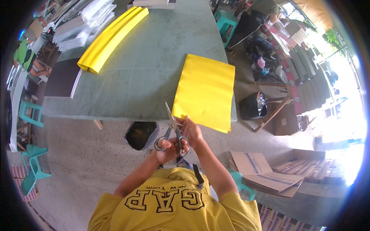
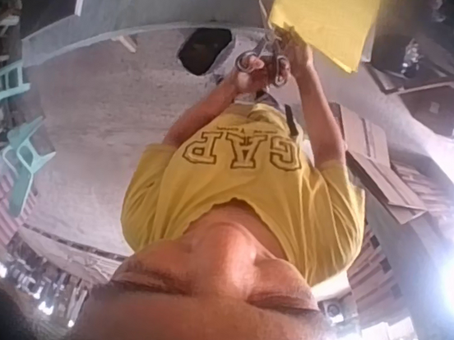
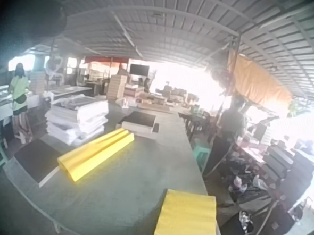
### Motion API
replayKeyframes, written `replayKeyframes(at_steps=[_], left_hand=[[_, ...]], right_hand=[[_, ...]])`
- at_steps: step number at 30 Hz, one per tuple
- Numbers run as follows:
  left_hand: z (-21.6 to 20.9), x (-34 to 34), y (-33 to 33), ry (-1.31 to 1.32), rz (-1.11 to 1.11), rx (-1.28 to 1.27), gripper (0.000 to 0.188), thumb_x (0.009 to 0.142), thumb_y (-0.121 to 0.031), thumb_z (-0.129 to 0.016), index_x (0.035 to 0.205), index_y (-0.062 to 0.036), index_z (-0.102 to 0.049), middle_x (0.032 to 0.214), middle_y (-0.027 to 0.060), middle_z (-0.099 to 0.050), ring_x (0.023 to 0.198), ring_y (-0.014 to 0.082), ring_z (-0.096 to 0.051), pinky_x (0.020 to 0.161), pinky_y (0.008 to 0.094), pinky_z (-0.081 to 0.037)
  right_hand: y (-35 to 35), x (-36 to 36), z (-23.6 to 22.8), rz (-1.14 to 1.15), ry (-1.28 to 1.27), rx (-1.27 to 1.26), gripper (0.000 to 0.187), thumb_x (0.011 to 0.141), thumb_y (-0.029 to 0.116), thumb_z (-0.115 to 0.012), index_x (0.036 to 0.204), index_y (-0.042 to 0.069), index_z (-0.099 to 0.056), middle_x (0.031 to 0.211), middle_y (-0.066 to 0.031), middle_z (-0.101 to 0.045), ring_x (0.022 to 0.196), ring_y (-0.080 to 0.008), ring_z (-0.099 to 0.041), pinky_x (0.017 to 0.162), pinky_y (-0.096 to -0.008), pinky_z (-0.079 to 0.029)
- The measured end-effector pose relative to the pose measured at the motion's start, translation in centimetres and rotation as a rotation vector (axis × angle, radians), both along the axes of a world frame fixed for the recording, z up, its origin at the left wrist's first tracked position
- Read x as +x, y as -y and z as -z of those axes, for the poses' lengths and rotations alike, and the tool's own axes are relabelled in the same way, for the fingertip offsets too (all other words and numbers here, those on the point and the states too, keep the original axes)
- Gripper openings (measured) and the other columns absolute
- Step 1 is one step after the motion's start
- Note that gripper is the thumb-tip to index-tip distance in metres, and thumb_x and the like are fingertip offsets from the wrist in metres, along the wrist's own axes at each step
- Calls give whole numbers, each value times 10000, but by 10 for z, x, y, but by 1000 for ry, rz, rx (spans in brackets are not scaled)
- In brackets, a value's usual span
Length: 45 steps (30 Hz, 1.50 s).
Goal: The person cuts a yellow sheet of paper using scissors. The person trims the edges of the sheet and then cuts it into smaller rectangular pieces on a work table.
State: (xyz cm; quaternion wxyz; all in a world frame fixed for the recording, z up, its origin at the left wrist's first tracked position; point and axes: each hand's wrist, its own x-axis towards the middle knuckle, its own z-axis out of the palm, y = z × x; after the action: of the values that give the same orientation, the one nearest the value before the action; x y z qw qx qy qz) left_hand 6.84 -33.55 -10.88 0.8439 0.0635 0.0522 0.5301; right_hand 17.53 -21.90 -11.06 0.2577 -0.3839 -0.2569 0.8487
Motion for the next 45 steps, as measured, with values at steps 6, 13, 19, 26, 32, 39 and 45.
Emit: replayKeyframes(at_steps=[6,13,19,26,32,39,45], left_hand=[[24,20,46,-85,-86,-153,546,637,-197,-632,1138,-35,-488,1070,95,-563,975,185,-531,914,304,-390],[40,21,53,44,-94,-142,513,642,-93,-676,1126,-87,-504,1050,63,-573,947,169,-544,834,295,-425],[58,11,57,61,-186,-59,475,673,-125,-723,1103,-99,-523,994,33,-589,932,141,-544,743,239,-442],[58,16,47,-22,-179,32,546,644,-224,-770,1107,-95,-512,1015,31,-555,949,125,-524,773,231,-424],[73,14,53,49,-245,87,514,650,-165,-718,1108,-64,-508,1016,46,-549,957,136,-520,826,259,-424],[75,2,53,-31,-248,76,542,632,-155,-697,1126,-48,-501,1026,56,-561,948,151,-533,865,270,-417],[71,-8,56,-74,-232,36,522,636,-176,-691,1109,-44,-514,999,54,-578,926,151,-546,849,264,-422]], right_hand=[[19,11,-9,-284,134,-3,440,952,366,-288,1173,27,-460,1103,-88,-557,950,-207,-532,840,-349,-401],[8,6,-1,-666,315,34,432,941,405,-332,1145,79,-528,1094,-54,-573,938,-171,-532,807,-299,-409],[7,-7,-54,-856,670,864,339,928,304,-413,1014,42,-611,988,-80,-619,894,-153,-567,748,-311,-439],[-65,-89,-11,-374,1322,1951,498,903,407,-386,1303,112,-404,1369,-150,-344,1280,-320,-289,1043,-451,-214],[-74,-85,1,-563,1240,1830,537,885,452,-390,1360,210,-319,1427,-152,-230,1318,-350,-187,1060,-495,-117],[-67,-98,-5,-632,1339,1844,534,899,435,-356,1333,124,-347,1437,-170,-175,1331,-367,-123,1057,-530,-85],[-37,-113,5,-651,1162,1807,637,902,468,-311,1380,57,-222,1446,-166,-160,1340,-346,-115,1069,-500,-69]])
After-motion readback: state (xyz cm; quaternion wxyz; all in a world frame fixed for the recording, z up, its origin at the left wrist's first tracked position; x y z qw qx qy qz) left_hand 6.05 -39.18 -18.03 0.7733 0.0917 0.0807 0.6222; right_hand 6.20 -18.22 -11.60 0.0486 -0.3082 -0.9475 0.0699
